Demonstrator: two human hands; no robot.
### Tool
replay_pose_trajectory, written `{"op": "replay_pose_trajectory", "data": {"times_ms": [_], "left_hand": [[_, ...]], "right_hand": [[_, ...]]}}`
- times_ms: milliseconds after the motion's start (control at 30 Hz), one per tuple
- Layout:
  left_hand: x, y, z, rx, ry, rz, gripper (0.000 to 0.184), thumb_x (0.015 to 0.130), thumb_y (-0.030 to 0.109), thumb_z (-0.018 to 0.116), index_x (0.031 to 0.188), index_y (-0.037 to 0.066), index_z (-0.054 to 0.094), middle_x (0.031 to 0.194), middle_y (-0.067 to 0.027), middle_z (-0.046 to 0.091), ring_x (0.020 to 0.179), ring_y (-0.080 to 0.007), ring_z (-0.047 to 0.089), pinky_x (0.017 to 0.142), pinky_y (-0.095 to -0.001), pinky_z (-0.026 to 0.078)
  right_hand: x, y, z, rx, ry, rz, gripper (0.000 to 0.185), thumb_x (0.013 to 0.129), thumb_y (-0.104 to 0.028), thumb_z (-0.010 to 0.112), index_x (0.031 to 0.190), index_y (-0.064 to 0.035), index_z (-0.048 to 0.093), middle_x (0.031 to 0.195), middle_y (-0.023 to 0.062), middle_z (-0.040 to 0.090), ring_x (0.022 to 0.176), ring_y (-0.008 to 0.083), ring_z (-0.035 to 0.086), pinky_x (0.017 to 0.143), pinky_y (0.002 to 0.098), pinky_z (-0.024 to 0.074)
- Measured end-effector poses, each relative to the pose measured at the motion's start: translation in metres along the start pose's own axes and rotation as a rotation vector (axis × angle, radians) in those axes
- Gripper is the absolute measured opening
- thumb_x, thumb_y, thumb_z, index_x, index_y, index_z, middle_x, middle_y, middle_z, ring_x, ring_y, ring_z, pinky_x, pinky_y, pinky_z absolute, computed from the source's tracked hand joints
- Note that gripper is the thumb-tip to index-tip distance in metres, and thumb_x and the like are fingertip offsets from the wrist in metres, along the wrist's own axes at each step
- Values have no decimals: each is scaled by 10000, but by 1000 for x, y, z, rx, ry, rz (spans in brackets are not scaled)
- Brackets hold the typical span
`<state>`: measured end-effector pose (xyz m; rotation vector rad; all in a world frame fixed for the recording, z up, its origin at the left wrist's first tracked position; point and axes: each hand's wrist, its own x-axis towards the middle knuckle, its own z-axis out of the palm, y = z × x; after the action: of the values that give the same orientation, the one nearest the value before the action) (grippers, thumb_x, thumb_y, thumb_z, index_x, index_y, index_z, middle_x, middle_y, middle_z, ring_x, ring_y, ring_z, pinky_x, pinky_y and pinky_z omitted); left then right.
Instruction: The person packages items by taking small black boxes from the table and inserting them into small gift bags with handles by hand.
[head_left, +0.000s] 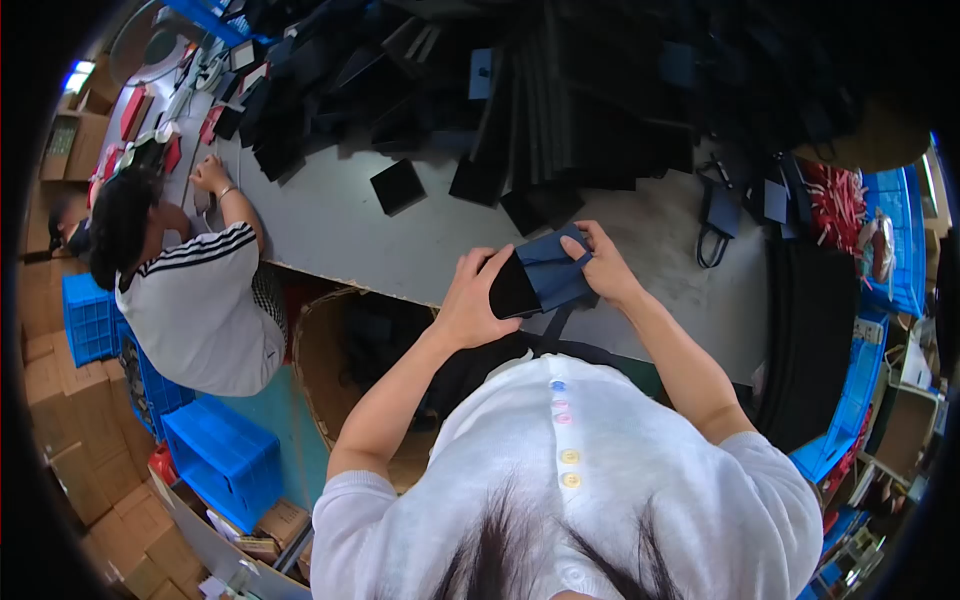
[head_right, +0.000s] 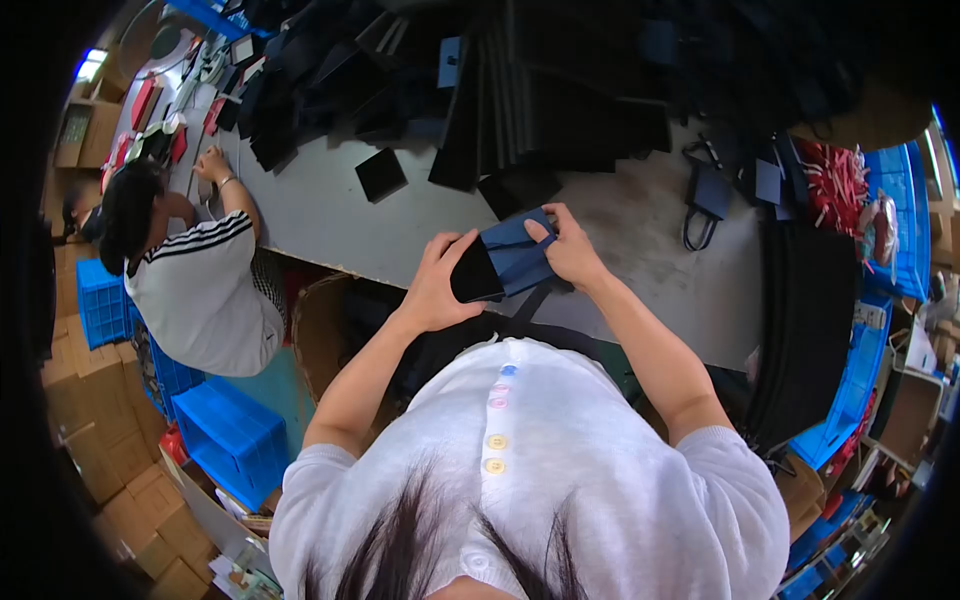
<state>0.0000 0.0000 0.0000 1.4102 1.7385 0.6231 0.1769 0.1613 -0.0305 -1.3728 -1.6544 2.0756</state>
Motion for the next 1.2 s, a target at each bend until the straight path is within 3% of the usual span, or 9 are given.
{"op": "replay_pose_trajectory", "data": {"times_ms": [200, 300, 433, 567, 667, 733, 833, 933, 1200], "left_hand": [[14, 8, 17, -584, 250, 206, 1054, 638, 256, 777, 1492, 83, 184, 1488, -186, 188, 1400, -344, 181, 1106, -420, 254], [24, 27, 22, -281, 382, 164, 643, 766, 149, 677, 1363, 57, 458, 1453, -172, 312, 1330, -330, 344, 1078, -409, 307], [-34, 0, -26, -70, 206, 2, 407, 770, 73, 657, 1176, 77, 627, 1364, -168, 454, 1253, -348, 439, 1048, -418, 356], [-106, -24, -59, 563, -10, -504, 558, 739, 268, 742, 1239, 85, 577, 1408, -186, 397, 1288, -395, 350, 1051, -469, 338], [-76, -32, -38, 253, 225, -289, 499, 771, 237, 717, 1196, 15, 575, 1280, -220, 508, 1214, -382, 445, 1022, -423, 377], [-47, -8, -26, 122, 148, -121, 473, 781, 222, 708, 1187, 15, 581, 1199, -203, 570, 1125, -353, 532, 975, -399, 419], [-10, 35, -10, -165, -128, -89, 476, 801, 243, 707, 1216, 45, 581, 1180, -147, 604, 1079, -293, 581, 917, -342, 454], [27, 55, 32, -395, -403, -9, 515, 827, 272, 707, 1276, 70, 554, 1223, -112, 595, 1149, -216, 556, 926, -330, 450], [68, 67, 68, -1778, 32, -24, 658, 763, 107, 728, 1328, 90, 392, 1268, -77, 499, 1190, -219, 472, 1063, -375, 331]], "right_hand": [[-22, 23, 23, -64, -1, -176, 420, 951, -282, 540, 1261, -45, 385, 1089, 186, 570, 1021, 256, 548, 899, 363, 434], [-37, 23, 43, 149, -110, -240, 668, 893, -345, 626, 1378, -54, 272, 1199, 233, 492, 1099, 278, 519, 953, 358, 403], [-13, 18, -56, -726, -572, -640, 858, 738, -326, 737, 1424, -45, 305, 1364, 238, 402, 1247, 345, 432, 1049, 420, 365], [73, 46, -223, -995, 1101, -56, 976, 695, -451, 738, 1436, -72, 227, 1302, 273, 438, 1244, 420, 402, 974, 481, 388], [98, 46, -269, -1078, 1307, 247, 1099, 657, -497, 760, 1473, -101, 139, 1304, 272, 444, 1223, 404, 441, 984, 463, 394], [82, 24, -273, -862, 825, 519, 1175, 630, -512, 773, 1497, -134, 77, 1339, 295, 428, 1188, 431, 475, 995, 482, 390], [86, 74, -272, -335, 525, 100, 1163, 563, -479, 835, 1490, -180, 199, 1344, 250, 451, 1172, 355, 517, 968, 475, 422], [0, -5, -155, 542, 190, -39, 851, 717, -21, 754, 1431, -202, 329, 1186, 63, 519, 1043, 208, 552, 882, 332, 477], [-55, -46, -4, 678, -51, -499, 953, 660, -9, 759, 1444, -169, 241, 1309, 79, 429, 1215, 200, 434, 1009, 332, 385]]}}
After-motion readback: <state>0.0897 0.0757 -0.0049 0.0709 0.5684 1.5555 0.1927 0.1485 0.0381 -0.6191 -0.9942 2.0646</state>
